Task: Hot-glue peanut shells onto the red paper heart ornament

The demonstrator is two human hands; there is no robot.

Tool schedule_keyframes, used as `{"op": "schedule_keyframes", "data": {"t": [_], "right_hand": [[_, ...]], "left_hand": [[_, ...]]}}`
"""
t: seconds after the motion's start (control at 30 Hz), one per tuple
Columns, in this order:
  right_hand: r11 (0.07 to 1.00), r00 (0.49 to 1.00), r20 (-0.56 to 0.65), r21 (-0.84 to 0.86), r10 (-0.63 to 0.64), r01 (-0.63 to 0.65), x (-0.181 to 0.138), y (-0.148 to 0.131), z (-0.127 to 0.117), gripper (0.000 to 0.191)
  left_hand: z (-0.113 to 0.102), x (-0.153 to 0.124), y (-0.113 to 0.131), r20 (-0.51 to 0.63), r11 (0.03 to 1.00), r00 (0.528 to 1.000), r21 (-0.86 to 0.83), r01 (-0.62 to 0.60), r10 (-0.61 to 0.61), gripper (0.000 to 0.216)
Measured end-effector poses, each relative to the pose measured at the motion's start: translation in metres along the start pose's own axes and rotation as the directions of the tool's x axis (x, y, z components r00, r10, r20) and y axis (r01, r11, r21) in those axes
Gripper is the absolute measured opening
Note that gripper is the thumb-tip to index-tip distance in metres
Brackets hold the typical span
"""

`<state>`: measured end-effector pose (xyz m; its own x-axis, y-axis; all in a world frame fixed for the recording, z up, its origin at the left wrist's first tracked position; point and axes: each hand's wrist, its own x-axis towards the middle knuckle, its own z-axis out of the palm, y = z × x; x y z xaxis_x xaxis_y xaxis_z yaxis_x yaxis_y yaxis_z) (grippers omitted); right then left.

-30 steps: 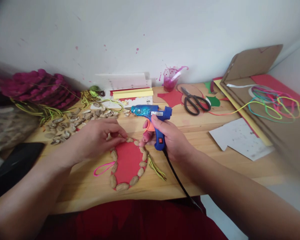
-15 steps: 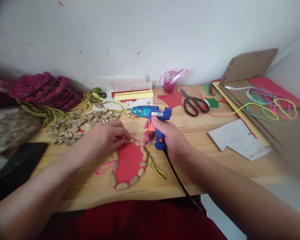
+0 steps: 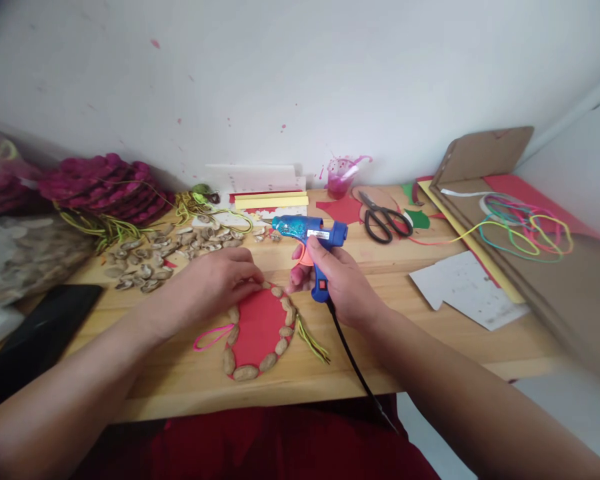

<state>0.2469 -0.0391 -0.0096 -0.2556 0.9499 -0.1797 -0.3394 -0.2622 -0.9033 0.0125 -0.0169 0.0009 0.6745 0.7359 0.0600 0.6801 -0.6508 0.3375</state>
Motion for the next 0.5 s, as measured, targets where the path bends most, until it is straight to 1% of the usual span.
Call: {"op": "schedule_keyframes", "data": {"t": [0.07,0.1,0.13,0.17,0.2,0.23,0.3,0.33,0.4,0.43,0.5], "right_hand": [[1.0,1.0,-0.012,0.004,-0.011,0.011,-0.001,-0.001,0.0,0.046],[1.0,1.0,-0.017,0.006,-0.022,0.022,-0.002,-0.002,0.0,0.047],[0.999,0.999,-0.023,0.0,-0.038,0.038,-0.003,-0.003,0.001,0.047],[0.998,0.998,-0.026,-0.014,-0.063,0.063,-0.004,-0.003,0.001,0.048],[0.995,0.995,-0.027,-0.037,-0.098,0.097,-0.005,-0.004,0.002,0.047],[0.989,0.99,-0.025,-0.068,-0.137,0.135,-0.007,-0.005,0.002,0.047],[0.964,0.974,-0.011,-0.142,-0.227,0.223,-0.01,-0.005,0.003,0.046],[0.946,0.962,-0.002,-0.182,-0.273,0.268,-0.012,-0.005,0.003,0.045],[0.89,0.93,0.029,-0.281,-0.367,0.36,-0.015,-0.005,0.004,0.04],[0.851,0.911,0.049,-0.339,-0.409,0.4,-0.017,-0.005,0.004,0.038],[0.769,0.876,0.089,-0.443,-0.474,0.461,-0.02,-0.004,0.004,0.035]], "left_hand": [[-0.001,0.001,-0.004,-0.043,0.993,0.997,-0.108,0.053,-0.058,0.013],[-0.001,0.002,-0.006,-0.061,0.973,0.991,-0.207,0.101,-0.116,0.01],[-0.002,0.003,-0.008,-0.058,0.927,0.98,-0.341,0.159,-0.189,0.008],[-0.004,0.004,-0.01,-0.031,0.844,0.964,-0.492,0.216,-0.264,0.008],[-0.006,0.005,-0.012,0.011,0.725,0.946,-0.639,0.257,-0.325,0.012],[-0.008,0.006,-0.014,0.057,0.582,0.929,-0.765,0.276,-0.366,0.018],[-0.011,0.007,-0.016,0.134,0.3,0.903,-0.915,0.271,-0.408,0.031],[-0.012,0.008,-0.017,0.158,0.19,0.894,-0.948,0.257,-0.42,0.036],[-0.012,0.008,-0.017,0.207,0.019,0.88,-0.971,0.237,-0.427,0.043],[-0.012,0.008,-0.017,0.232,-0.043,0.877,-0.971,0.236,-0.421,0.045],[-0.012,0.008,-0.017,0.256,-0.129,0.876,-0.966,0.223,-0.409,0.045]]}}
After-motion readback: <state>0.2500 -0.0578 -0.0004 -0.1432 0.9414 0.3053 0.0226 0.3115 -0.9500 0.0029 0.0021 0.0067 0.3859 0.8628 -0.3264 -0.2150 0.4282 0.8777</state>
